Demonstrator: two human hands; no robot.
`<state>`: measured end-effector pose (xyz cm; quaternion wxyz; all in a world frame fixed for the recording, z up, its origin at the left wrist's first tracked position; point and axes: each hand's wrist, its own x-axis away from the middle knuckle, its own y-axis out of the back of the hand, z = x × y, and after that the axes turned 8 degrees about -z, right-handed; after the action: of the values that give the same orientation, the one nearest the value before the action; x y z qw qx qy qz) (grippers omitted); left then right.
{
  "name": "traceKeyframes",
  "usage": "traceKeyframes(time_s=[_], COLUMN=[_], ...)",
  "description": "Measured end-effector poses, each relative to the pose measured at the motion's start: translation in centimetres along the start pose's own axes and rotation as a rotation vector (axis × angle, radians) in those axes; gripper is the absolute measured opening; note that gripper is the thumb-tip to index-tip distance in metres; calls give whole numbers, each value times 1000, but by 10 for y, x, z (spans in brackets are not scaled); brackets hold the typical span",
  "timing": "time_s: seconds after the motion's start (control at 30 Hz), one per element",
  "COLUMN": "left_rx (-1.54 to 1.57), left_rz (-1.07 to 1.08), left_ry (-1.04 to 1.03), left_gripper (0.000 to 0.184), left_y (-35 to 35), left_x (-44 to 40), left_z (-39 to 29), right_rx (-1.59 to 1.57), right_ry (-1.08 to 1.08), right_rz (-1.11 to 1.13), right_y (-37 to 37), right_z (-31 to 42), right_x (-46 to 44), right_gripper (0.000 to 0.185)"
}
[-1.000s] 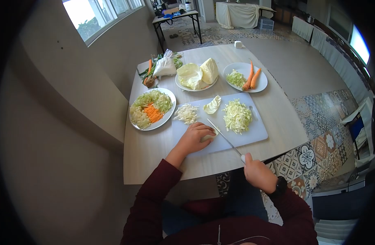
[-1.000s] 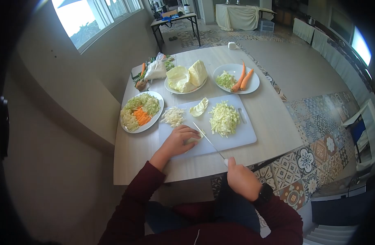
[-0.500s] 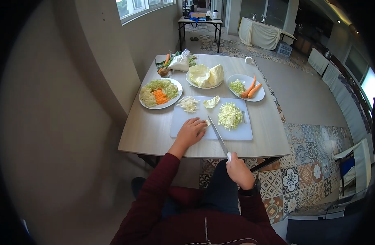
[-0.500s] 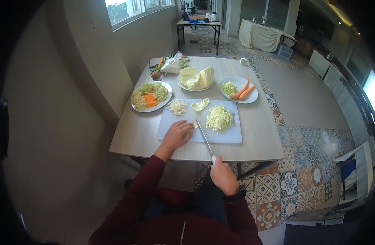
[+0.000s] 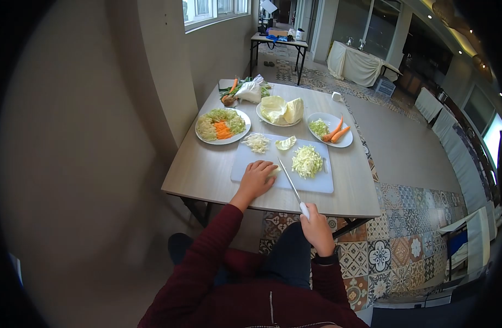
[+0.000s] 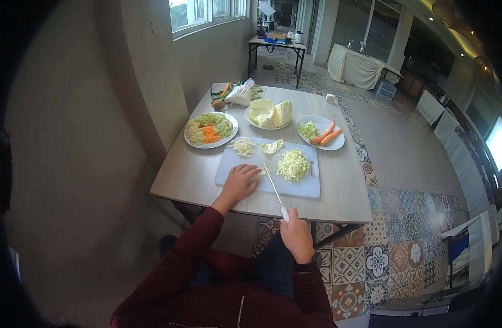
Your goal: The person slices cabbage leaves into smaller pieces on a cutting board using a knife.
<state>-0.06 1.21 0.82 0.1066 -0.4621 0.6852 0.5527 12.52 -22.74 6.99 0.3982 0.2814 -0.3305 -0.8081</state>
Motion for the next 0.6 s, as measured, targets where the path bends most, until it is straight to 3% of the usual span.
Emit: traceKeyframes(time_s=[0.37, 0.6], left_rx=[-97, -92], left_rz=[63, 93], left_ry=[71, 81], left_gripper=[35, 36], left_y=[-9, -7], left_x=[3, 1], left_z=[4, 3], right_rx=[-40, -14], right_ry=[51, 48], right_rz=[-19, 24], right_y=[-5, 3], right_z=[3, 6], right_x=[3, 7], right_gripper=[34, 48])
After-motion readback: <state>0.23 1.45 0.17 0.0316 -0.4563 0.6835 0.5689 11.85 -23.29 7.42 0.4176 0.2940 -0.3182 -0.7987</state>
